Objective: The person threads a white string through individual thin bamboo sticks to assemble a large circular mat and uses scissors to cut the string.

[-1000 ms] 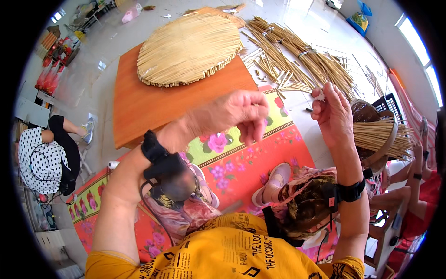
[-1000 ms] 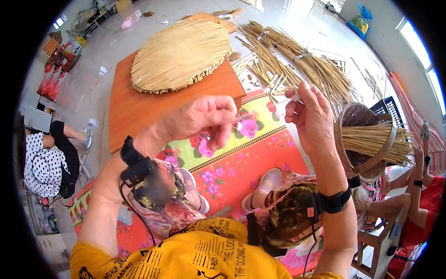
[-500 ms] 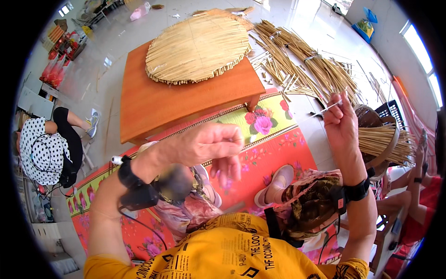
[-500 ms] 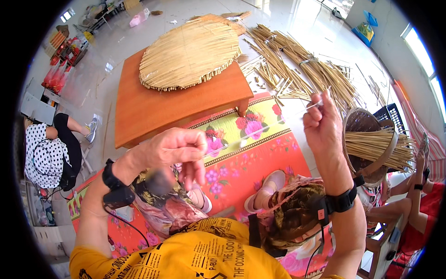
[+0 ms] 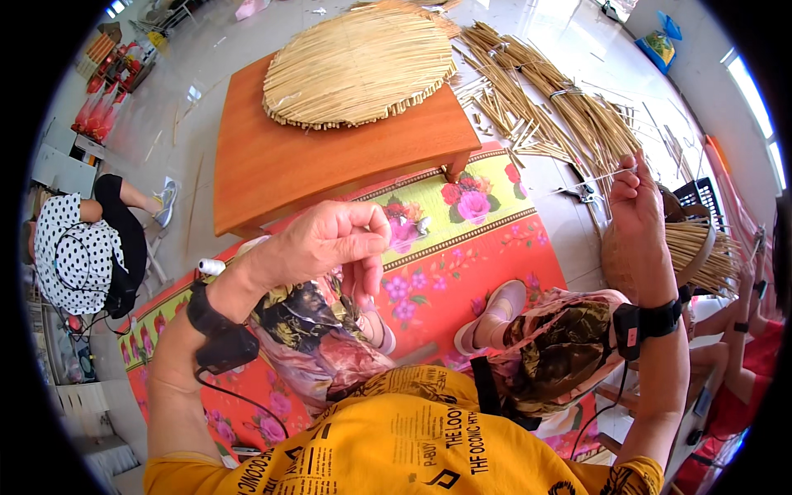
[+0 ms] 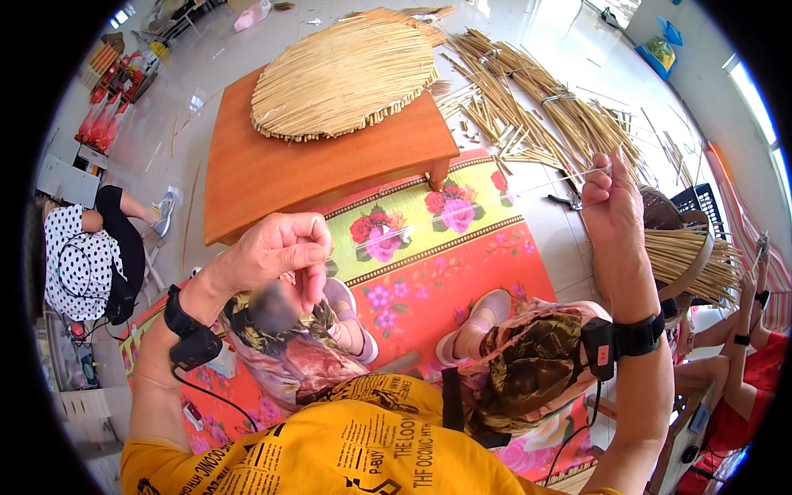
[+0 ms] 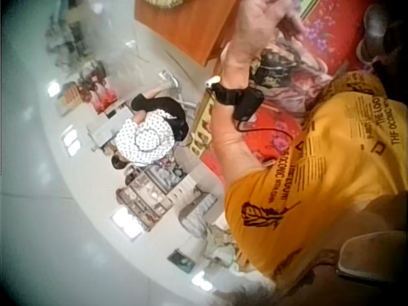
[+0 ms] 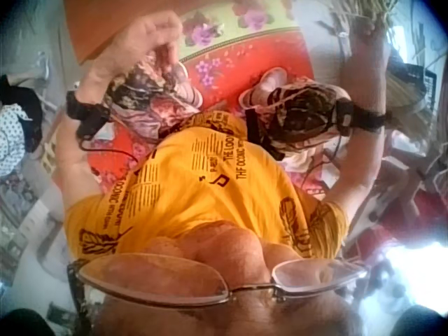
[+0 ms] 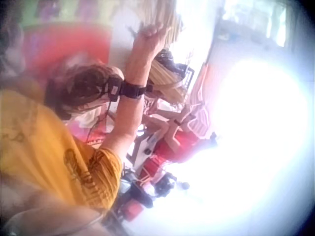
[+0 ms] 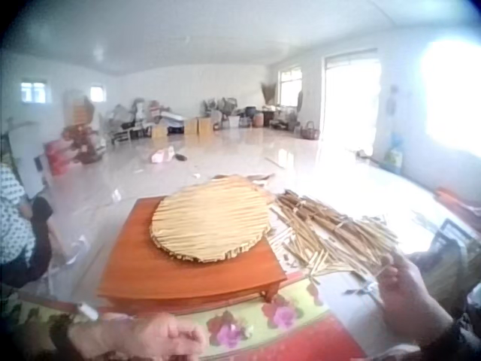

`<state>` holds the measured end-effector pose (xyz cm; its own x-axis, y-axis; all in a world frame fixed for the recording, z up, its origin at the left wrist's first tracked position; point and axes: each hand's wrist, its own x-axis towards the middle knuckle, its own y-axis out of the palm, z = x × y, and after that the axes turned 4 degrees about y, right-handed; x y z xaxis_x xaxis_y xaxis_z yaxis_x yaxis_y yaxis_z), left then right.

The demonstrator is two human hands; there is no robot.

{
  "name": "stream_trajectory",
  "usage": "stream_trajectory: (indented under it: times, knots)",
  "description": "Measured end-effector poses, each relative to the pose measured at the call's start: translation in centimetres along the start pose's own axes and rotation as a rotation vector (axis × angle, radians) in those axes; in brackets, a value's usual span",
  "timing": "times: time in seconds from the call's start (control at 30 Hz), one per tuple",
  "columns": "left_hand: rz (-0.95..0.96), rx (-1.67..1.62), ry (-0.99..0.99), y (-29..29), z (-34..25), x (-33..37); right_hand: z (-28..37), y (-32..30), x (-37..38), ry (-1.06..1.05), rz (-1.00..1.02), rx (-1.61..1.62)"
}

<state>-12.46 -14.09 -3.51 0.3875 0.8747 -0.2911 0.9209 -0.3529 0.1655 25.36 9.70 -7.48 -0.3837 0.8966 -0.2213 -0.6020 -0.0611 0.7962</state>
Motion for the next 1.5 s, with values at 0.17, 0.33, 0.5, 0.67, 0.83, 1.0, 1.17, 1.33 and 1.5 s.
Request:
stream_trajectory:
  times: [0.17,0.33,0.5,0.67,0.83,1.0,1.17,1.33,1.5]
  knots:
    - [-0.185,0.179,0.061,-1.7,0.9,-0.2,2.4,-3.8,1.0,-0.109,-0.123,-0.055]
    - [-0.403,0.217,0.015,-4.8,0.7,-2.4,8.2,-11.4,1.1,-0.243,-0.343,-0.117]
    - [-0.526,0.224,-0.021,-8.0,2.3,-5.2,11.2,-17.2,0.0,-0.327,-0.499,-0.149]
    - [-0.569,0.225,-0.026,-11.1,4.3,-6.6,12.9,-22.6,-0.6,-0.327,-0.555,-0.195]
    - [-0.615,0.166,0.022,-11.3,5.3,-7.6,13.7,-25.8,0.0,-0.311,-0.575,-0.214]
    - [-0.647,0.167,0.033,-11.5,5.7,-8.7,15.6,-27.0,-0.3,-0.321,-0.620,-0.178]
    - [-0.658,0.133,0.089,-10.7,6.3,-9.8,16.3,-26.9,0.2,-0.335,-0.679,-0.263]
    - [-0.665,-0.021,0.158,-10.3,6.2,-11.3,17.9,-27.8,0.7,-0.357,-0.649,-0.294]
    - [-0.615,-0.268,0.224,-7.9,6.4,-14.8,17.6,-26.0,1.1,-0.401,-0.574,-0.338]
